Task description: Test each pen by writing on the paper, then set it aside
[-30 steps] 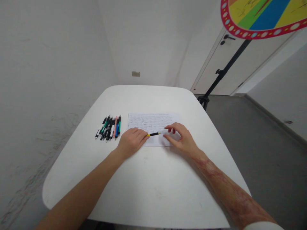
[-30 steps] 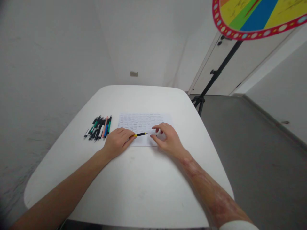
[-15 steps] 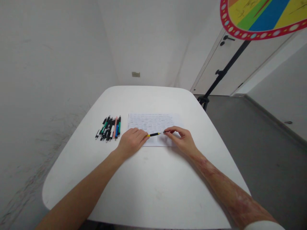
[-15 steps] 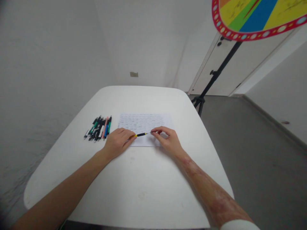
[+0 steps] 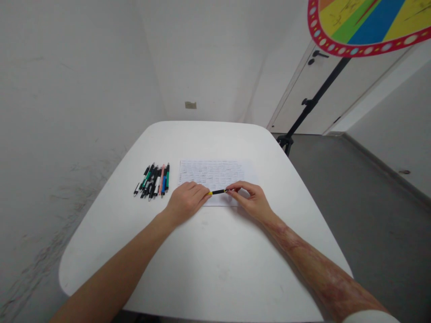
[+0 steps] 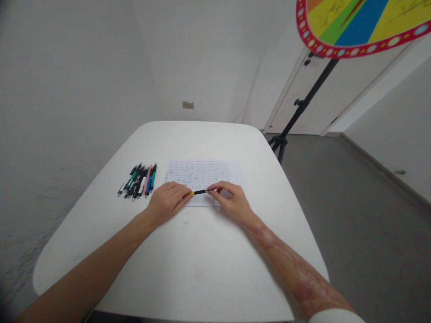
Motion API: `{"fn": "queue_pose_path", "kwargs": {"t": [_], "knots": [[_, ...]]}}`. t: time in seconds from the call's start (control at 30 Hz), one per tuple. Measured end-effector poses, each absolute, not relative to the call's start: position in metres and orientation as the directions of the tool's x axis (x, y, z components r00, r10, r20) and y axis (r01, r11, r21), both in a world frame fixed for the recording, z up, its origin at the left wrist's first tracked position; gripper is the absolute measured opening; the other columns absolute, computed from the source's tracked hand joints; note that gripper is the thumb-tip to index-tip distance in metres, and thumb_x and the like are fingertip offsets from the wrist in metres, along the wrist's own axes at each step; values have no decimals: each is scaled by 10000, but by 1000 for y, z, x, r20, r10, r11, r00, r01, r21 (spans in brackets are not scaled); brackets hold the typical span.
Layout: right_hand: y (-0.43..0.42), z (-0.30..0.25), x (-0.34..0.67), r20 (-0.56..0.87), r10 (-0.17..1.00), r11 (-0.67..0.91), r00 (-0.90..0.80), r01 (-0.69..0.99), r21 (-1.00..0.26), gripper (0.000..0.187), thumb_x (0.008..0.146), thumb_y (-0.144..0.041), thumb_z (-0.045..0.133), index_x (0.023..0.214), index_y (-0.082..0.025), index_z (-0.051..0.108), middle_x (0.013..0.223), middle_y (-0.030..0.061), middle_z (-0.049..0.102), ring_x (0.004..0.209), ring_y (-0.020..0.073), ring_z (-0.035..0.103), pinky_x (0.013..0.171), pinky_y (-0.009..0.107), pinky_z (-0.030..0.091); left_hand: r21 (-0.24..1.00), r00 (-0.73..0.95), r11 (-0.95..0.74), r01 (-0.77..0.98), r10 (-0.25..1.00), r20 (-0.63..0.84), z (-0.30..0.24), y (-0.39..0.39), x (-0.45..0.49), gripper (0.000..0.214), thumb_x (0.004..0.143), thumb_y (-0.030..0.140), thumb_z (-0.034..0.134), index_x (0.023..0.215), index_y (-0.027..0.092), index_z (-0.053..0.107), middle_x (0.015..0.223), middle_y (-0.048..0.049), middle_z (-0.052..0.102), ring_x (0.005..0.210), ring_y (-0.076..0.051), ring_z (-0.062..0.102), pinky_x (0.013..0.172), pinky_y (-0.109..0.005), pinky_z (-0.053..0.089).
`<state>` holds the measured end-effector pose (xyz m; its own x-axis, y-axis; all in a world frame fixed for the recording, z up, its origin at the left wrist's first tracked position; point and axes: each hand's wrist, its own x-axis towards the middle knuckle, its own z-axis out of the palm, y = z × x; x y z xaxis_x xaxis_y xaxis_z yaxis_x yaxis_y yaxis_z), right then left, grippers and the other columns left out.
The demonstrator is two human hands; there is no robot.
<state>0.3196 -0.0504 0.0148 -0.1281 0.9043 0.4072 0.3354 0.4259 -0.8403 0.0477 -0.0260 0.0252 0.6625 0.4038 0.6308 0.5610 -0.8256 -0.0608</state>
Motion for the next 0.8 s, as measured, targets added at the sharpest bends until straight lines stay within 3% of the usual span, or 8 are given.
{"fn": "queue_pose_path", "kwargs": {"t": [0.23, 0.43, 0.63, 0.8], "knots": [[-49, 10, 321, 435, 886, 461, -160, 385, -799, 173, 1004, -429, 782, 1005, -262, 825, 950, 44, 834, 872, 234, 749, 849, 396, 580, -70, 663, -829, 555, 391, 638, 26, -27, 49, 169, 1148, 276, 582, 1048, 182, 681, 925, -36, 792, 839, -197, 699, 784, -364, 531], [-50, 13, 319, 429, 858, 511, -281, 552, -659, 403, 1129, -386, 532, 764, -240, 625, 725, 27, 677, 739, 211, 623, 788, 392, 470, -63, 679, -841, 537, 386, 625, 26, -29, 51, 179, 1151, 272, 574, 1035, 186, 681, 904, -31, 779, 847, -195, 698, 802, -360, 527], [-54, 17, 319, 453, 827, 562, -332, 496, -662, 138, 1074, -286, 528, 953, -246, 581, 891, 40, 669, 828, 224, 601, 788, 386, 457, -69, 684, -840, 538, 387, 618, 25, -29, 52, 186, 1153, 271, 569, 1027, 190, 680, 898, -26, 774, 832, -191, 686, 791, -361, 524], [-50, 16, 318, 395, 836, 549, -381, 549, -630, 388, 1129, -326, 440, 751, -247, 464, 696, 8, 557, 717, 205, 516, 754, 390, 393, -78, 693, -842, 534, 383, 611, 26, -29, 52, 211, 1162, 271, 546, 1020, 194, 683, 895, -29, 774, 844, -190, 695, 792, -355, 524]]}}
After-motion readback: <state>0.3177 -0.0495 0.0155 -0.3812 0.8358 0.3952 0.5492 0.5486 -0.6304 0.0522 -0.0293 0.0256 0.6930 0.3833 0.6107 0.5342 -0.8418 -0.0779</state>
